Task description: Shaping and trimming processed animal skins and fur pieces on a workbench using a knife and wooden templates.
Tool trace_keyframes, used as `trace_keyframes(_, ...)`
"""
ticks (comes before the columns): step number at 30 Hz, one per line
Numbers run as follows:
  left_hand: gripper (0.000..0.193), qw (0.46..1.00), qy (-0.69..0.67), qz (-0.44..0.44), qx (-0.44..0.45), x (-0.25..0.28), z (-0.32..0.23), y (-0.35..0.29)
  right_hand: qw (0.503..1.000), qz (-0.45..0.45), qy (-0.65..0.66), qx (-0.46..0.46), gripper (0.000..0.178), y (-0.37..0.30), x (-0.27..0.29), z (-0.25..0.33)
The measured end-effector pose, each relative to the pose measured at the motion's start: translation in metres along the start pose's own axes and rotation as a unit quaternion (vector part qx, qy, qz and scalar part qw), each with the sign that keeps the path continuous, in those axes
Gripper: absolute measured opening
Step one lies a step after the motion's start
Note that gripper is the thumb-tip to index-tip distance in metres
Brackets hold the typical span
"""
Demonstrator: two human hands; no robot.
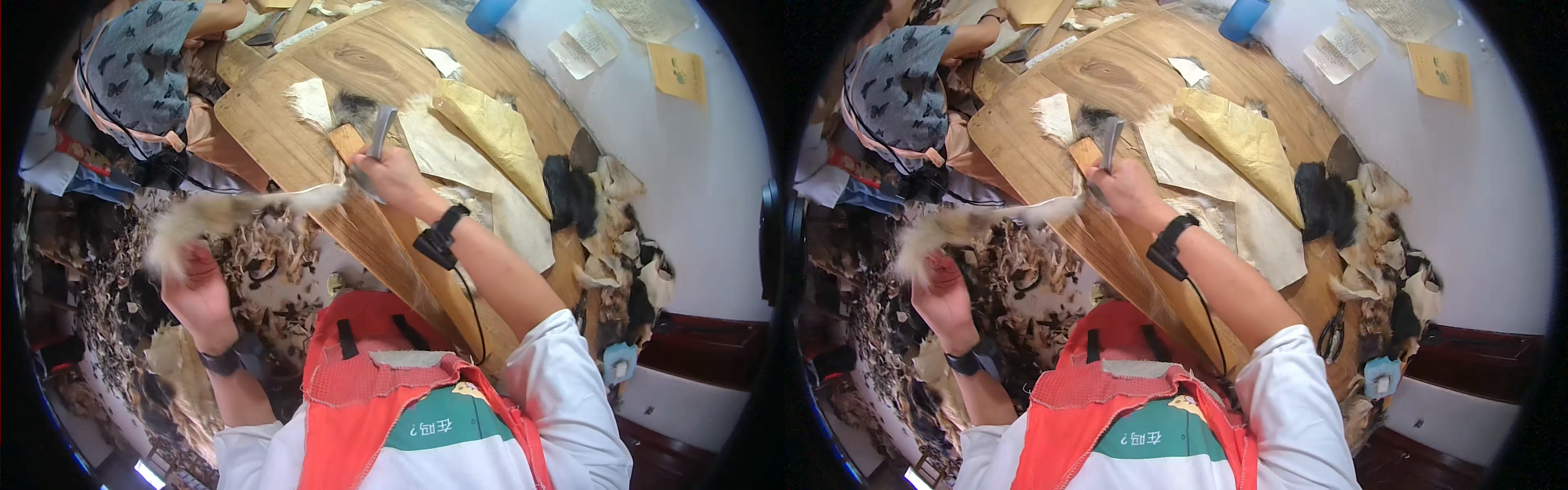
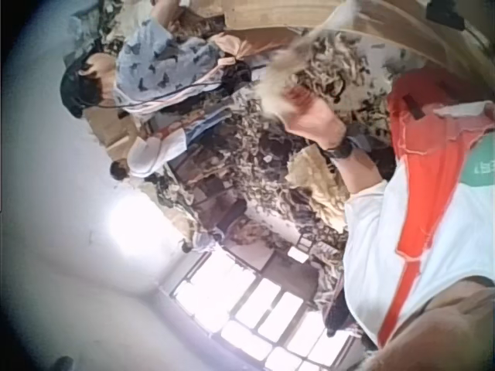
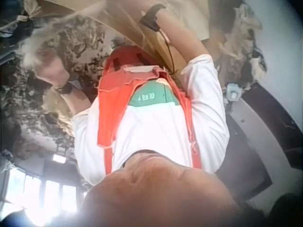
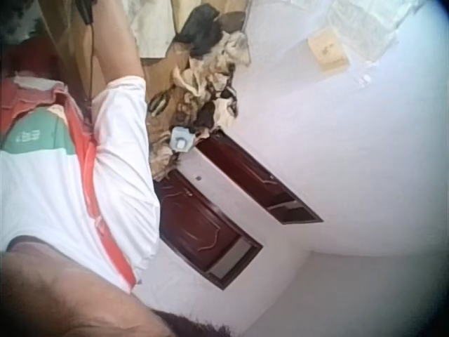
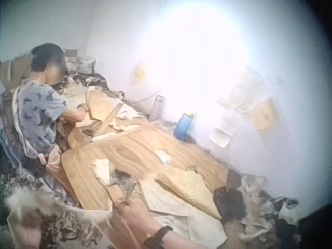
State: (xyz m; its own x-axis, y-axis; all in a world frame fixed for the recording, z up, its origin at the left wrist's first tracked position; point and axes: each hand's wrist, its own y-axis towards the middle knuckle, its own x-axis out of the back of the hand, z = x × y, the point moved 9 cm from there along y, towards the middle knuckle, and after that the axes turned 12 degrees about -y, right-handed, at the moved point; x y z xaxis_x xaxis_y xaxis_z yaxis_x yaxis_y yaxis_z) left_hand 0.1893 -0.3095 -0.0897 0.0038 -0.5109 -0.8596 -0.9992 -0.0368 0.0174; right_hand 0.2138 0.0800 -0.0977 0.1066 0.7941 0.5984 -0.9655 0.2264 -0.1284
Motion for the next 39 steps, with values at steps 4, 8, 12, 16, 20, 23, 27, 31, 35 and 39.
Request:
trace_keyframes(4, 0.028, 0.924, 0.126, -0.346, -0.103, 0.061, -0.028, -0.028, 0.988, -0.012, 0.148, 0.040, 0.026, -0.036, 0.038, -0.017)
trace_keyframes(8, 0.025, 0.945, 0.300, -0.130, -0.013, 0.017, 0.019, -0.072, 0.982, 0.016, -0.187, 0.023, 0.030, -0.137, 0.060, -0.017)
trace_keyframes(12, 0.022, 0.891, 0.355, 0.060, 0.277, -0.053, 0.147, -0.139, 0.956, 0.036, -0.291, 0.005, 0.044, -0.216, 0.046, -0.037)
trace_keyframes(16, 0.027, 0.838, 0.290, 0.100, 0.451, -0.063, 0.214, -0.190, 0.972, 0.010, -0.236, 0.000, 0.052, -0.236, 0.053, -0.051)
trace_keyframes(20, 0.032, 0.819, 0.277, 0.062, 0.499, -0.058, 0.234, -0.207, 0.985, -0.064, -0.158, -0.017, 0.054, -0.264, 0.105, -0.064)
trace_keyframes(23, 0.030, 0.796, 0.302, 0.037, 0.524, -0.071, 0.242, -0.216, 0.968, -0.136, -0.191, -0.087, 0.050, -0.293, 0.158, -0.099)
trace_keyframes(27, 0.026, 0.768, 0.339, 0.041, 0.541, -0.085, 0.260, -0.225, 0.911, -0.265, -0.237, -0.208, 0.049, -0.337, 0.210, -0.172)
trace_keyframes(31, 0.018, 0.794, 0.406, 0.158, 0.423, -0.100, 0.270, -0.203, 0.857, -0.297, -0.318, -0.277, 0.054, -0.361, 0.219, -0.221)
trace_keyframes(35, 0.018, 0.824, 0.326, 0.258, 0.384, -0.170, 0.247, -0.164, 0.859, -0.243, -0.314, -0.324, 0.060, -0.364, 0.215, -0.230)
trace_keyframes(39, 0.018, 0.680, 0.325, 0.401, 0.520, -0.273, 0.232, -0.139, 0.858, -0.298, -0.304, -0.287, 0.055, -0.377, 0.231, -0.204)
